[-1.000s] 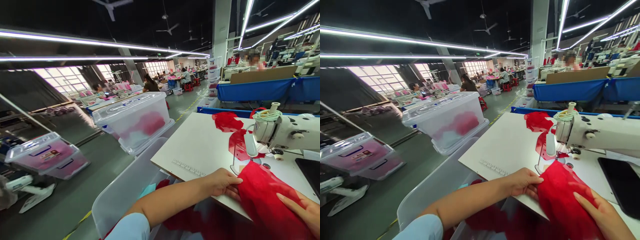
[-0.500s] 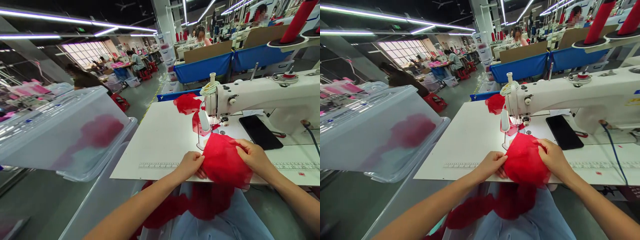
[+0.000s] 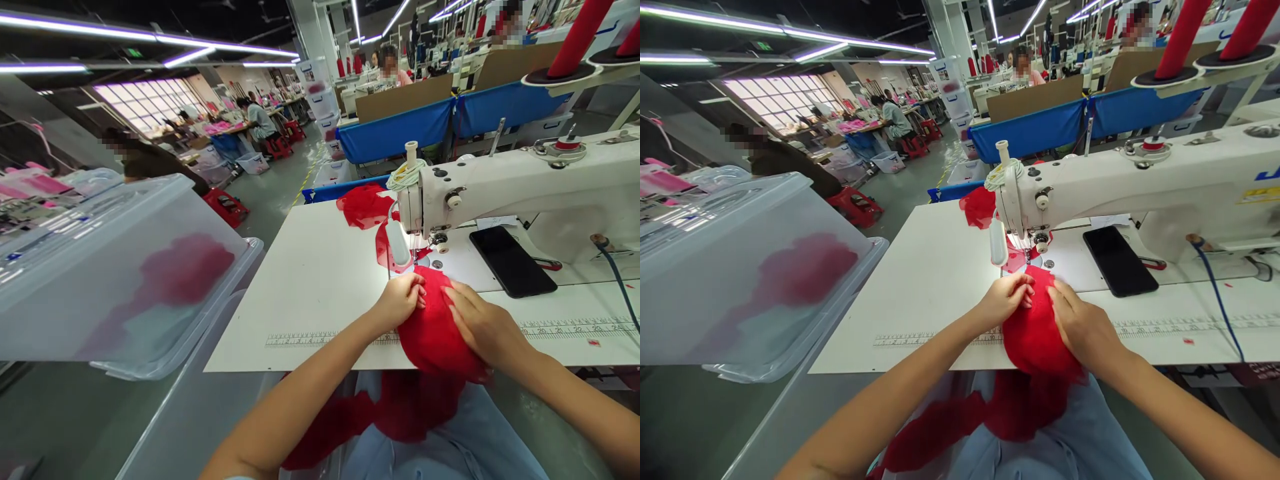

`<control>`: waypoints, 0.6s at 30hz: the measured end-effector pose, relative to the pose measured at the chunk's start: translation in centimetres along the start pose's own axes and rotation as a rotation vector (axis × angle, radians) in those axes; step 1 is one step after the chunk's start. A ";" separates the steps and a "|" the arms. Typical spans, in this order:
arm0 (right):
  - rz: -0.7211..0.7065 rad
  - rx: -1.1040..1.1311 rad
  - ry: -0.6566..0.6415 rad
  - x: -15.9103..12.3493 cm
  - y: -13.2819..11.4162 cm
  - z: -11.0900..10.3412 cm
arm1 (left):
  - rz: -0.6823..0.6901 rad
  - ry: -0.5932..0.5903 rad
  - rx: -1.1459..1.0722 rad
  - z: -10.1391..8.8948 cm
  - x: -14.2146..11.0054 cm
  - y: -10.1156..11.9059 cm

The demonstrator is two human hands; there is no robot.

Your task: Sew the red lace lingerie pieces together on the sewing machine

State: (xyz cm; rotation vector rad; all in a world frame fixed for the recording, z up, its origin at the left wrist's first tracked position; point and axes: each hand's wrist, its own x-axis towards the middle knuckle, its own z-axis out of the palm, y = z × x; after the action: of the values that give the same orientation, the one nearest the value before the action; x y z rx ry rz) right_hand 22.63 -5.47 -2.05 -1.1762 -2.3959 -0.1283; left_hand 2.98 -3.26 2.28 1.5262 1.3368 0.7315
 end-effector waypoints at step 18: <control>0.080 0.454 -0.045 2.1 -0.1 -2.0 | -0.080 0.098 -0.230 0.9 1.1 -1.6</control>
State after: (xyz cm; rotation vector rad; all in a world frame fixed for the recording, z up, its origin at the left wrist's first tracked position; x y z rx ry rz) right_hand 22.22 -4.59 0.66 -1.0594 -2.2439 0.4495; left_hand 3.34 -2.52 0.34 1.2618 1.3279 0.8858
